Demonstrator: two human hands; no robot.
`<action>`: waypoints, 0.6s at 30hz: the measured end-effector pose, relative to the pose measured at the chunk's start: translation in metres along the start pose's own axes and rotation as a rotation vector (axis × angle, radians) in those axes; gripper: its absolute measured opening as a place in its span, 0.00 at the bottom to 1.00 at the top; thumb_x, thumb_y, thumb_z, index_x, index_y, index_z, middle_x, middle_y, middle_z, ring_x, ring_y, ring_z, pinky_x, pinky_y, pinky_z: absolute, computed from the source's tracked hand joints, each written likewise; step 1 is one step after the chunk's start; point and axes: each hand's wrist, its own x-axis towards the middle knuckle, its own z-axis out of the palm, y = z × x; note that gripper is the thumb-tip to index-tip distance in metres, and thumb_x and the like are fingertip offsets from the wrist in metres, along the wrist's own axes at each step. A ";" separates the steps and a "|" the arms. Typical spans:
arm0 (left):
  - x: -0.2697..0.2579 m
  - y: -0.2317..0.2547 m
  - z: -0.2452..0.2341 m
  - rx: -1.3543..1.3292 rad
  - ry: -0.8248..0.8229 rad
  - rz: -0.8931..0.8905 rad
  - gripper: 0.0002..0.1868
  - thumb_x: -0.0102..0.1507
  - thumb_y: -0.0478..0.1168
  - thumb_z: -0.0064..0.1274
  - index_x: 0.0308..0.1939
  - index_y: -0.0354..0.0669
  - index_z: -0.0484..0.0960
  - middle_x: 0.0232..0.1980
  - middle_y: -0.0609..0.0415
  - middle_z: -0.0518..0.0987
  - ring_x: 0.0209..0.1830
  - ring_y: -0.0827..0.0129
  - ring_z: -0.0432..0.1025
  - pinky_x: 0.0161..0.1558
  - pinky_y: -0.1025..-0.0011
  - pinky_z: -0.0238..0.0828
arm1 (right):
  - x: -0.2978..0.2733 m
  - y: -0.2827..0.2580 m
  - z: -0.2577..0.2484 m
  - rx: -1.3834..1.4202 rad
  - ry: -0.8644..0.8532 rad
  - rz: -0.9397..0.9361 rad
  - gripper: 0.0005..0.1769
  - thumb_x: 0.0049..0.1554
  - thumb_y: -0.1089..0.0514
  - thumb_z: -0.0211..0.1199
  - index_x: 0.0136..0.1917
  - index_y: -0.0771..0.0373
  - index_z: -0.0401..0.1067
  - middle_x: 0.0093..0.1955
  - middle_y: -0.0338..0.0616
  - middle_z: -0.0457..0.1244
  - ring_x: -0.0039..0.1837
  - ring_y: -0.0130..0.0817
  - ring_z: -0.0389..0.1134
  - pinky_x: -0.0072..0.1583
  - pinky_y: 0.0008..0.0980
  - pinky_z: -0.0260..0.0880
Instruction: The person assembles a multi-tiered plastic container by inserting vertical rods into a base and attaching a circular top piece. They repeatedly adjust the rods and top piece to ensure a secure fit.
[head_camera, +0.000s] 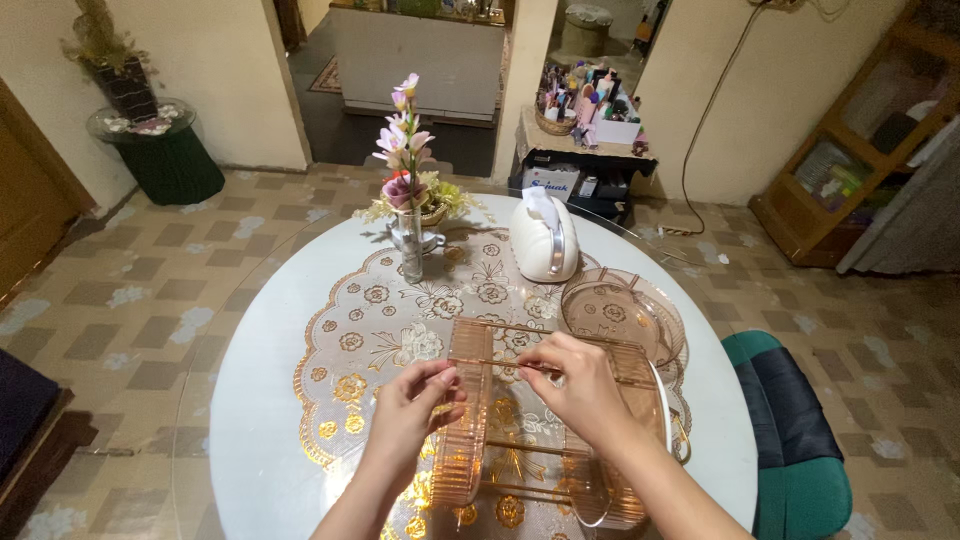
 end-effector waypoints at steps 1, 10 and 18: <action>0.003 0.000 0.003 -0.007 -0.003 0.031 0.19 0.63 0.40 0.55 0.55 0.32 0.79 0.45 0.50 0.83 0.41 0.67 0.79 0.42 0.67 0.80 | -0.001 -0.002 0.002 -0.018 0.031 -0.091 0.09 0.49 0.61 0.71 0.45 0.61 0.81 0.44 0.42 0.71 0.47 0.36 0.74 0.51 0.35 0.74; -0.005 -0.009 0.022 -0.031 0.143 0.064 0.15 0.65 0.41 0.54 0.50 0.34 0.83 0.42 0.51 0.82 0.39 0.71 0.78 0.39 0.69 0.81 | 0.006 -0.004 0.014 -0.211 0.081 -0.454 0.08 0.48 0.67 0.69 0.41 0.68 0.72 0.41 0.47 0.64 0.46 0.42 0.69 0.47 0.39 0.72; 0.001 -0.011 0.033 -0.004 0.102 0.041 0.16 0.66 0.43 0.53 0.52 0.36 0.85 0.37 0.54 0.84 0.34 0.76 0.76 0.37 0.73 0.80 | 0.017 0.003 0.011 -0.329 -0.021 -0.560 0.09 0.47 0.73 0.62 0.43 0.70 0.72 0.38 0.47 0.63 0.44 0.42 0.68 0.45 0.39 0.72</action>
